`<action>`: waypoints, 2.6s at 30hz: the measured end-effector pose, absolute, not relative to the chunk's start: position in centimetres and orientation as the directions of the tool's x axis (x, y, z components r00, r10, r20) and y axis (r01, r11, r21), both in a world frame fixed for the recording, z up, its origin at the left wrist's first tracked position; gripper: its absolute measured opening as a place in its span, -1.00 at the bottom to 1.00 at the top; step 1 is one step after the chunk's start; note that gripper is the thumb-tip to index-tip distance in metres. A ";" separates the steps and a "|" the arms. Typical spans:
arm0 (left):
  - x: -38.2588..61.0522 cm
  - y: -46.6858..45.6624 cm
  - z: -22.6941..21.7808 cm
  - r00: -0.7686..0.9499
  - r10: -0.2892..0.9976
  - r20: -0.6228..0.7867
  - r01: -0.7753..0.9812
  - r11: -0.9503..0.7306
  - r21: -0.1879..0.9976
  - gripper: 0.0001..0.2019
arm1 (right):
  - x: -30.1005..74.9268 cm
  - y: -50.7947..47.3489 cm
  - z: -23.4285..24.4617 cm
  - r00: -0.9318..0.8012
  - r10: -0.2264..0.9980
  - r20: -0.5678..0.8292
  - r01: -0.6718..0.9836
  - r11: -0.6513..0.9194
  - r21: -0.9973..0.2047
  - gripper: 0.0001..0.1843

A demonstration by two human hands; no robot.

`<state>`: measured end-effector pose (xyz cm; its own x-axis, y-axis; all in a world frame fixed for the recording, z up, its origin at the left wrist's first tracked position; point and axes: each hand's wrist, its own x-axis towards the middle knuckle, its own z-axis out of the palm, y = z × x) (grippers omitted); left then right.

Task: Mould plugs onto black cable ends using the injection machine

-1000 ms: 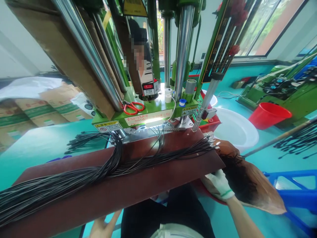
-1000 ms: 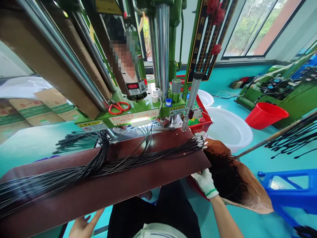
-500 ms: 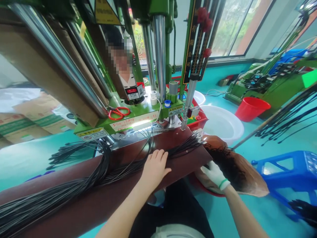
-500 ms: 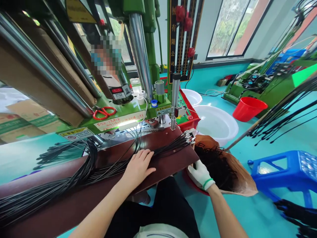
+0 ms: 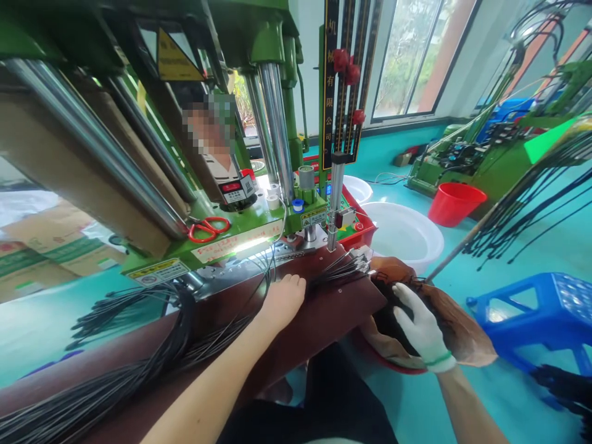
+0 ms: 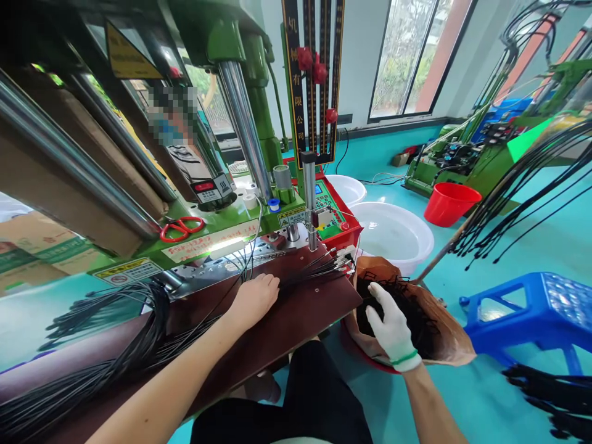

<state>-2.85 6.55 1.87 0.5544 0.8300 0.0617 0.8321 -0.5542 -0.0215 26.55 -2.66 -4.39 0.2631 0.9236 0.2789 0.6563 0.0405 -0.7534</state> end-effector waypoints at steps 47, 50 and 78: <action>-4.1 3.6 1.9 0.380 0.925 -0.003 0.584 -0.238 0.776 -0.80 | 17.8 3.4 -0.6 -0.153 0.988 -0.003 -0.754 -0.118 -0.646 -0.62; -4.0 1.3 2.7 0.510 0.851 -0.124 0.562 -0.221 0.797 -0.72 | 17.0 3.6 1.3 -0.128 0.989 0.074 -0.740 -0.046 -0.671 -0.67; 2.5 5.6 9.2 0.442 0.897 -0.023 0.011 0.020 1.000 -0.69 | 15.8 6.6 8.9 0.165 0.959 0.230 -0.665 0.281 -0.692 -0.84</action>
